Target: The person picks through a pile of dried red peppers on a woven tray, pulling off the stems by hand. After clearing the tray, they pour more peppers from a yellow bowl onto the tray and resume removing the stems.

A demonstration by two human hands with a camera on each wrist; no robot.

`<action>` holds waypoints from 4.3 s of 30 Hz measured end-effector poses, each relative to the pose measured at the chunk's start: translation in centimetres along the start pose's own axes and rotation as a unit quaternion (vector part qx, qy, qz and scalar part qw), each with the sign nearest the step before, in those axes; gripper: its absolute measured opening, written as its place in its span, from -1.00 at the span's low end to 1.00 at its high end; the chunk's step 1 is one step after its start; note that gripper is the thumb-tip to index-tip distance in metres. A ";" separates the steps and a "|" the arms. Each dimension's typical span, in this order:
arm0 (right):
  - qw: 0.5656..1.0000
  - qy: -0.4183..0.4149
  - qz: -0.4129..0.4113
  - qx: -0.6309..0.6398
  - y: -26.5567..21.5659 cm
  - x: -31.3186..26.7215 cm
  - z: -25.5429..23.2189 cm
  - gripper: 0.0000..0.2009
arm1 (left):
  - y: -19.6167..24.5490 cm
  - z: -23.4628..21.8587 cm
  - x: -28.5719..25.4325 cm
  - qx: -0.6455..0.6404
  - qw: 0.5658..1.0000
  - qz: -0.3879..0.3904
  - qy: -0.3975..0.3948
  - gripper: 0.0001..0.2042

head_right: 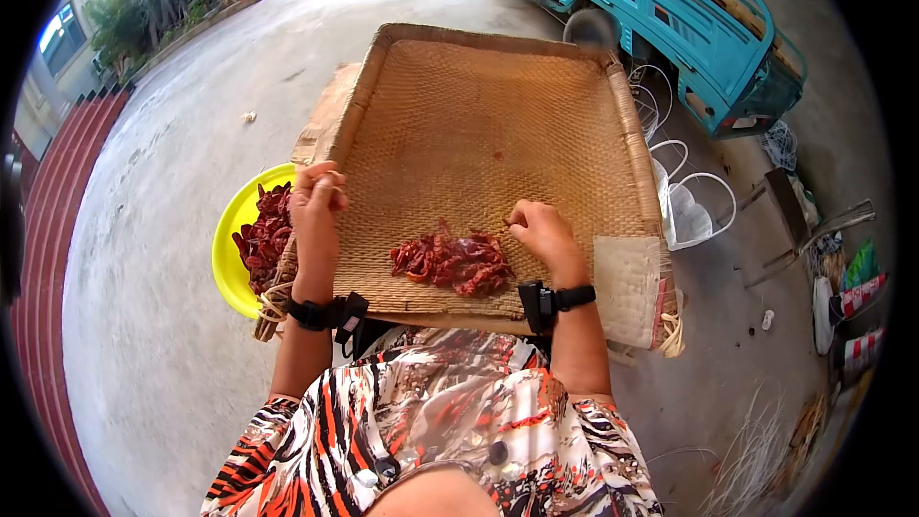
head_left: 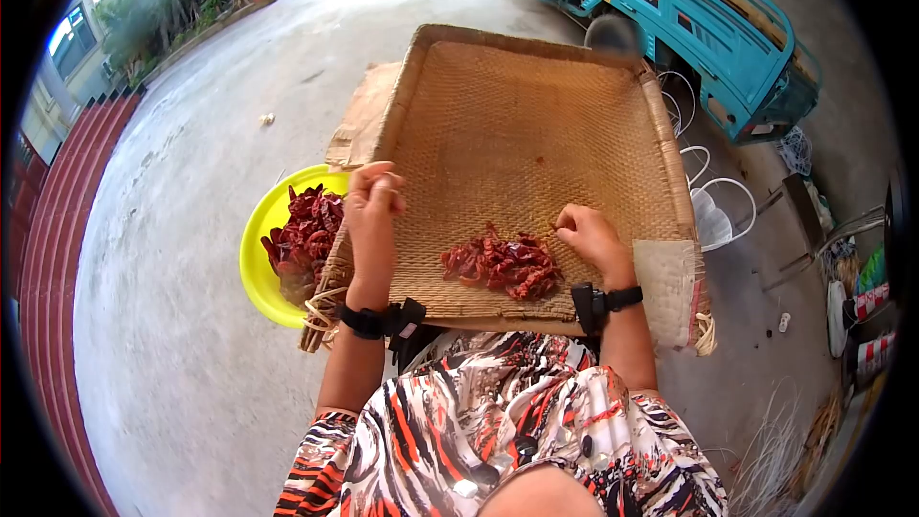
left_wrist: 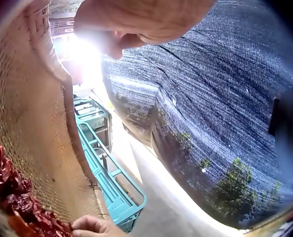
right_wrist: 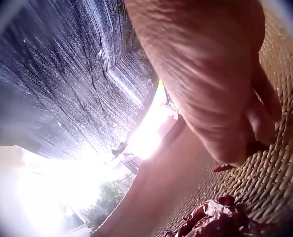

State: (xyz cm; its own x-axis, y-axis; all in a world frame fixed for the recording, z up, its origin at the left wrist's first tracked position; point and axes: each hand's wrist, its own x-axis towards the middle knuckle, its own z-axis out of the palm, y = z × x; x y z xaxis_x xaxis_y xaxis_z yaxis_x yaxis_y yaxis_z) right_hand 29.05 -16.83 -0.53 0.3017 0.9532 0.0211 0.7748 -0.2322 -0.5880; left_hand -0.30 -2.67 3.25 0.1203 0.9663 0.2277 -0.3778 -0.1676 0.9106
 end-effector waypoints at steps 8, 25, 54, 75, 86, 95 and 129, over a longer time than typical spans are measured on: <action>0.906 -0.064 -0.047 0.416 -7.7 -0.5 0.6 -0.91 | -1.1 1.2 -1.3 0.115 0.930 -0.120 -0.327 -0.78; 0.843 -0.103 -0.094 0.519 -10.1 -0.4 3.3 -0.90 | -1.6 0.9 -1.1 0.131 0.897 -0.159 -0.390 -0.83; 0.980 -0.149 -0.059 0.118 -2.2 0.3 2.2 -0.70 | -2.4 -4.1 2.8 -0.033 0.992 -0.038 0.118 -0.78; 0.906 -0.121 -0.065 0.400 -6.9 0.0 2.9 -0.84 | -2.1 1.2 -1.6 0.206 0.857 -0.179 -0.437 -0.78; 0.915 -0.116 -0.038 0.386 -6.4 0.0 2.5 -0.87 | -1.5 0.3 0.0 -0.115 0.992 -0.047 0.001 -0.77; 0.905 -0.087 -0.039 0.415 -6.7 0.0 2.3 -0.89 | -3.3 -1.7 0.9 -0.103 0.990 -0.080 0.045 -0.75; 0.862 -0.041 -0.097 0.496 -8.2 0.0 4.8 -0.88 | -2.4 2.2 -1.7 0.073 0.892 -0.234 -0.379 -0.82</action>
State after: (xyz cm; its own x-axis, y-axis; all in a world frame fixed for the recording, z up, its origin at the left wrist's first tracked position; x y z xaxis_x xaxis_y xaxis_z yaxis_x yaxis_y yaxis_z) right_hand 20.02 -14.01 0.36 0.1487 0.9754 0.1630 -0.0630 0.1738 -0.9828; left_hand 2.45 -4.33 1.43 0.8408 0.5365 -0.0725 -0.0058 0.1428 0.9897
